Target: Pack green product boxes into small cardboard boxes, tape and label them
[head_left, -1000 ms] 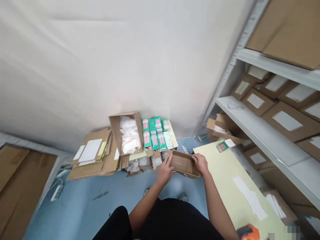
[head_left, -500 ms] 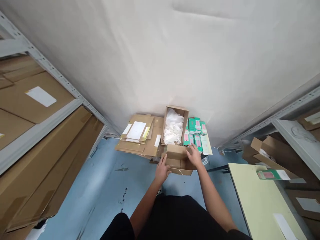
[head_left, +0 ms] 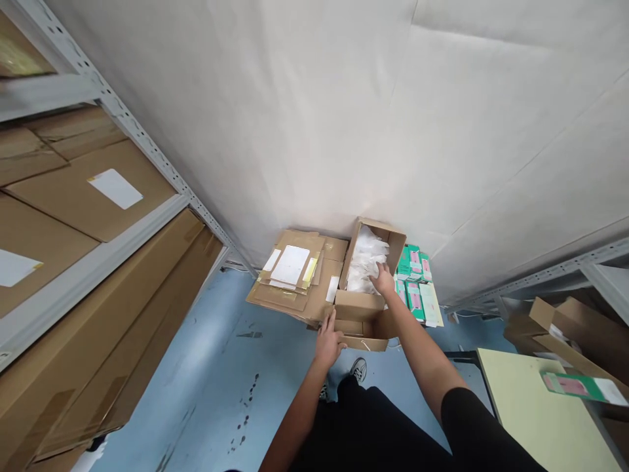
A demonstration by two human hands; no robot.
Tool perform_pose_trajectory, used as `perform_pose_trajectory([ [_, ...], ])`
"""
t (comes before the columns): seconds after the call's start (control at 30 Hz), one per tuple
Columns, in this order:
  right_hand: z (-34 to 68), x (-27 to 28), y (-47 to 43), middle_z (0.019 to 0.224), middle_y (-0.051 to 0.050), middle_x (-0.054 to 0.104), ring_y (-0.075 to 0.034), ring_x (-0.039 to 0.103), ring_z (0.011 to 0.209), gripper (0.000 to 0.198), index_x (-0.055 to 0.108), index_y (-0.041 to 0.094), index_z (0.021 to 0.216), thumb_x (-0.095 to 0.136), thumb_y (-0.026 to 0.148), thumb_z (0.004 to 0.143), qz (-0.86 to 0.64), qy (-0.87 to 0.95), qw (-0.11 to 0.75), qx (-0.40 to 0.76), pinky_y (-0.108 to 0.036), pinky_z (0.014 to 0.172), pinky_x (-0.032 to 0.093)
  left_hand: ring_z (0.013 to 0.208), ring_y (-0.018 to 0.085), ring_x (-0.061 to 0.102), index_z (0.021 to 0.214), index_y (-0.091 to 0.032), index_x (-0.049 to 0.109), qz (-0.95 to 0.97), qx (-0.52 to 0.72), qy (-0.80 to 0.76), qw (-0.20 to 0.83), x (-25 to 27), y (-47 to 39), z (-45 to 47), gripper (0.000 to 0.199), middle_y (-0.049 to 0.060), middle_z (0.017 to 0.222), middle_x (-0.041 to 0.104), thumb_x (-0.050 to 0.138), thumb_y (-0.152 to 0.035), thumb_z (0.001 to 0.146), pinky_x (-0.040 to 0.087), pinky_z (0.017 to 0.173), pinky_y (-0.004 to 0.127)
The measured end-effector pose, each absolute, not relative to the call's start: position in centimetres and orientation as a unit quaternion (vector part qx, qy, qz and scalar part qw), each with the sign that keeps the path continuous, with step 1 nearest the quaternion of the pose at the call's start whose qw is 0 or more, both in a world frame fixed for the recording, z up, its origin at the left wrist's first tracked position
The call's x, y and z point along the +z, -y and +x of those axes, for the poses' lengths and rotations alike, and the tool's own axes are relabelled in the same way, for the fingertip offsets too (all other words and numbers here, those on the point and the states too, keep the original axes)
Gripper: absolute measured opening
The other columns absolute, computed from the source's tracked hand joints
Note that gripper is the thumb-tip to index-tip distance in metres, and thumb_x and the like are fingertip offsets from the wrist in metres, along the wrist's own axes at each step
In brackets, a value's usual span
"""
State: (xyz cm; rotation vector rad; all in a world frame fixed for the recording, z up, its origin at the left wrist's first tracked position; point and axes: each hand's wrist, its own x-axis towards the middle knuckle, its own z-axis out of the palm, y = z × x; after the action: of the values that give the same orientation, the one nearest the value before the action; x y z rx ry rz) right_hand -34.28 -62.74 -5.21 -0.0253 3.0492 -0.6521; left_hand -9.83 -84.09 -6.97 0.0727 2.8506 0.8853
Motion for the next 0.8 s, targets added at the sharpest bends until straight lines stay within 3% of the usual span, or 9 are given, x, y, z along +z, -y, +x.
perform_pose_trajectory([
  [0.07,-36.0,-5.5,63.2,0.154,-0.02,0.048,-0.029,0.067,0.119,0.076,0.042,0.02,0.156,0.07,0.03,0.086,0.003,-0.982,0.031,-0.188,-0.034,0.095,0.051,0.156,0.037,0.03,0.085,-0.02,0.077,0.023,0.286,-0.954,0.084,-6.8,83.7,-10.1,0.009,0.007,0.174,0.021,0.083,-0.02,0.078,0.041,0.118,0.056],
  [0.17,-37.7,-5.8,63.5,0.137,-0.021,0.063,-0.027,0.071,0.109,0.075,0.041,0.016,0.156,0.069,0.027,0.088,0.005,-0.985,0.081,-0.152,-0.032,0.09,0.051,0.155,0.038,0.032,0.086,-0.02,0.078,0.023,0.271,-0.958,0.092,-6.4,83.3,-10.7,0.009,0.007,0.174,0.022,0.082,-0.018,0.078,0.041,0.117,0.058],
  [0.3,-38.4,-5.6,63.7,0.114,-0.019,0.074,-0.027,0.072,0.101,0.038,0.066,0.014,0.134,0.054,0.02,0.098,-0.012,-0.984,0.119,-0.132,-0.034,0.088,0.051,0.155,0.038,0.031,0.087,-0.02,0.078,0.025,0.258,-0.961,0.096,-5.8,83.1,-11.7,0.008,0.006,0.174,0.022,0.081,-0.02,0.08,0.04,0.118,0.059],
  [0.4,-38.2,-4.9,63.8,0.116,-0.019,0.072,-0.027,0.073,0.097,0.03,0.075,0.015,0.114,0.048,0.022,0.103,-0.017,-0.985,0.097,-0.142,-0.034,0.087,0.051,0.156,0.036,0.03,0.086,-0.021,0.078,0.02,0.253,-0.963,0.085,-5.5,83.1,-12.4,0.007,0.005,0.174,0.021,0.081,-0.021,0.08,0.04,0.118,0.057],
  [0.6,-37.0,-2.4,63.7,0.118,-0.016,0.074,-0.024,0.07,0.099,0.03,0.075,0.013,0.115,0.051,0.023,0.101,-0.036,-0.985,0.023,-0.166,-0.029,0.086,0.05,0.156,0.037,0.03,0.091,-0.021,0.079,0.04,0.25,-0.964,0.078,-5.1,83.4,-13.5,0.014,0.005,0.175,0.02,0.082,-0.022,0.078,0.041,0.118,0.056],
  [0.8,-33.0,0.8,62.9,0.102,-0.015,0.073,-0.025,0.065,0.092,0.033,0.076,0.014,0.101,0.045,0.027,0.101,-0.08,-0.961,-0.095,-0.246,-0.032,0.086,0.048,0.155,0.038,0.03,0.087,-0.02,0.079,0.057,0.264,-0.961,0.067,-4.9,83.9,-13.6,0.011,0.006,0.174,0.021,0.081,-0.019,0.077,0.042,0.117,0.056],
])
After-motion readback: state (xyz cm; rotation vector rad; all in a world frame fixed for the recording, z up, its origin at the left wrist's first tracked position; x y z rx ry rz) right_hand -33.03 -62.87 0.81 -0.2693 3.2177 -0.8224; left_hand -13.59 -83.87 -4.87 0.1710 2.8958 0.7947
